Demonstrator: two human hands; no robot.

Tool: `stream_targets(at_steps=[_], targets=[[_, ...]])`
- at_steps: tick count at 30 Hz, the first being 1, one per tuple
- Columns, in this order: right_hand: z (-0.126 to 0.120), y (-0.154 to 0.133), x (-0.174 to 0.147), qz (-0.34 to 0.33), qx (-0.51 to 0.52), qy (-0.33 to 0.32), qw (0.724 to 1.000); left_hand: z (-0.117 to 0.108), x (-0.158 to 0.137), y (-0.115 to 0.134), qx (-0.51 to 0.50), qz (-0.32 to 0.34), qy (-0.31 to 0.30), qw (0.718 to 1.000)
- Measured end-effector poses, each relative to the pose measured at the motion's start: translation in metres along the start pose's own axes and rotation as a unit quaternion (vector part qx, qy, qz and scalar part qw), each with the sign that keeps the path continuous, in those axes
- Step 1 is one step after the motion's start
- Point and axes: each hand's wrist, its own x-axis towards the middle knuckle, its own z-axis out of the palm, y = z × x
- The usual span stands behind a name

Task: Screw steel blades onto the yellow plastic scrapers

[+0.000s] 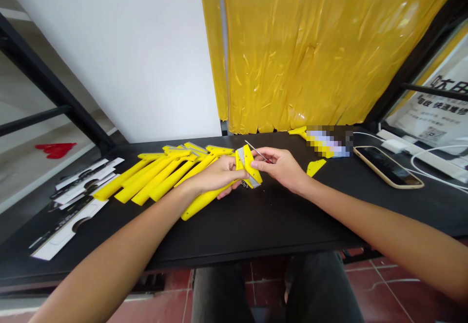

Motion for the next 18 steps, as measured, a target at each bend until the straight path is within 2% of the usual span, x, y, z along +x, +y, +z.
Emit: stream_targets(at_steps=[5, 9, 14, 18], targets=[[0.0026, 0.0018, -0.0008, 0.004, -0.005, 0.006, 1.0, 0.0001, 0.0003, 0.0012, 0.0, 0.004, -0.01, 1.0], [0.0062, 0.0024, -0.0024, -0.001, -0.02, 0.017, 1.0, -0.0018, 0.0001, 0.0002, -0.044, 0.012, -0.018, 0.999], [0.0088, 0.0043, -0.0034, -0.003, -0.021, -0.009, 1.0, -0.0038, 0.0028, -0.0047, -0.103, 0.02, -0.032, 0.994], [0.0102, 0.0037, -0.0043, 0.013, -0.024, -0.02, 0.999, -0.0026, 0.0024, -0.0037, -0.089, 0.018, -0.034, 0.995]])
